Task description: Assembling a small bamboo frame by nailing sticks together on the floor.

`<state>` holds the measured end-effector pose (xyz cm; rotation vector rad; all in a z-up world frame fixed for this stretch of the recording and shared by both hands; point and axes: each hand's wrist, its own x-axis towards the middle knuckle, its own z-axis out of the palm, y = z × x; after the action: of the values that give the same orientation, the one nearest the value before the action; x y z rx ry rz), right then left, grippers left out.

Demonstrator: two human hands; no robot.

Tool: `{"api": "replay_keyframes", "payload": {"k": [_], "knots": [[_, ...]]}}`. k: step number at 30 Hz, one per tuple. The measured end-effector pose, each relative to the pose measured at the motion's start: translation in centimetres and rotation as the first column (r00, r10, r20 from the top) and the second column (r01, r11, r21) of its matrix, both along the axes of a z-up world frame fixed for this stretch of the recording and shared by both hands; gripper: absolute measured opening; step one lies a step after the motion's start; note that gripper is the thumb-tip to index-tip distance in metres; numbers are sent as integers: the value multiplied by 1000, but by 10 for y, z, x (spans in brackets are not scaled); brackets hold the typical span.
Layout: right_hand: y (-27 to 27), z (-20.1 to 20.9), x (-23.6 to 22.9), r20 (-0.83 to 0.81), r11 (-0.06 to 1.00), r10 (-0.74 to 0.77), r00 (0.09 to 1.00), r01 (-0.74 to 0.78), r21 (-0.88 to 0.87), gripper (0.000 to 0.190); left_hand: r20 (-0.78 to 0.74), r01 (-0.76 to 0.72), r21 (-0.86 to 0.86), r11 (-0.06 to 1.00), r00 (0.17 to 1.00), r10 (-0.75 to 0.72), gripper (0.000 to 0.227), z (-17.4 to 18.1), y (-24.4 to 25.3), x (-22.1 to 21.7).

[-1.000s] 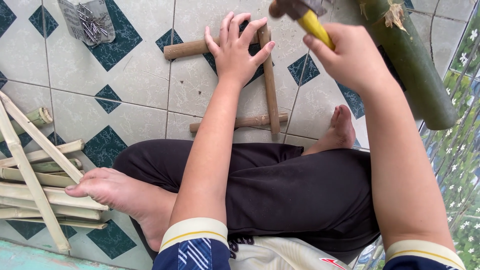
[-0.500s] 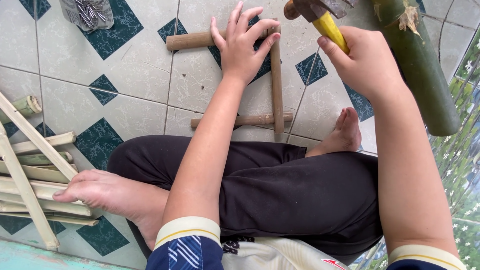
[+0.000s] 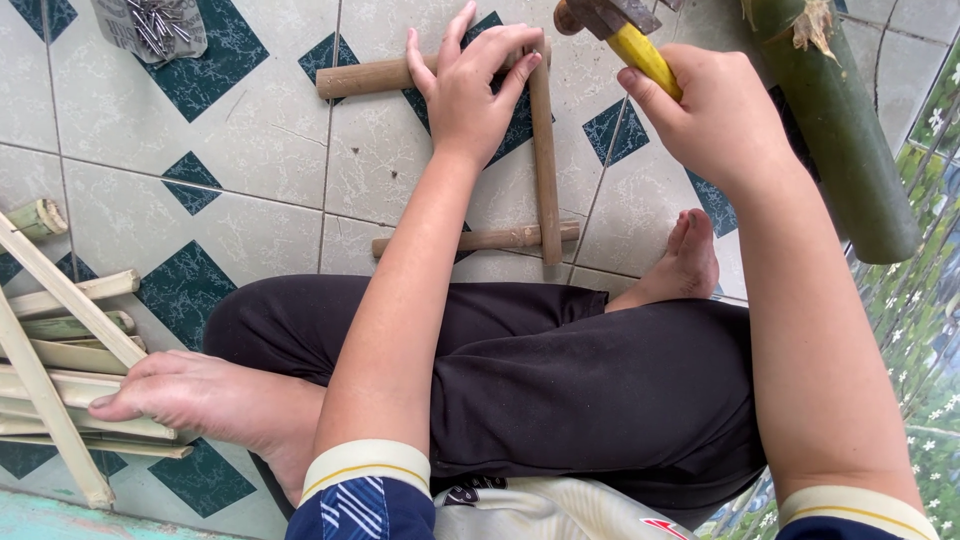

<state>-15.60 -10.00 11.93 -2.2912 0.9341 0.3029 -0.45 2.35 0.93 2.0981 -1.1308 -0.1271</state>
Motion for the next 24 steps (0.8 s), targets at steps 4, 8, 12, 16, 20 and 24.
{"api": "replay_keyframes", "payload": {"k": [4,8,12,16,20,24], "knots": [[-1,0,0,5,1000,9,1000,-9,-21,39,4,-8,-13,1000,1000,8,7,-1,2,0],[0,3,2,18,1000,1,1000,0,-30,37,18,7,41,999,1000,-8,16,0,3,0],[0,2,1,-14,1000,-8,1000,7,-27,40,24,-6,88,996,1000,4,28,-5,5,-3],[-2,-1,1,-23,999,2,1000,-3,-45,39,2,-19,139,990,1000,19,42,-8,4,-2],[-3,-7,1,-5,998,21,1000,-21,-60,36,5,-34,157,987,999,34,41,-9,4,-3],[-5,-12,0,-12,995,22,1000,-23,-101,37,25,-42,149,988,999,38,40,-10,4,-3]]}}
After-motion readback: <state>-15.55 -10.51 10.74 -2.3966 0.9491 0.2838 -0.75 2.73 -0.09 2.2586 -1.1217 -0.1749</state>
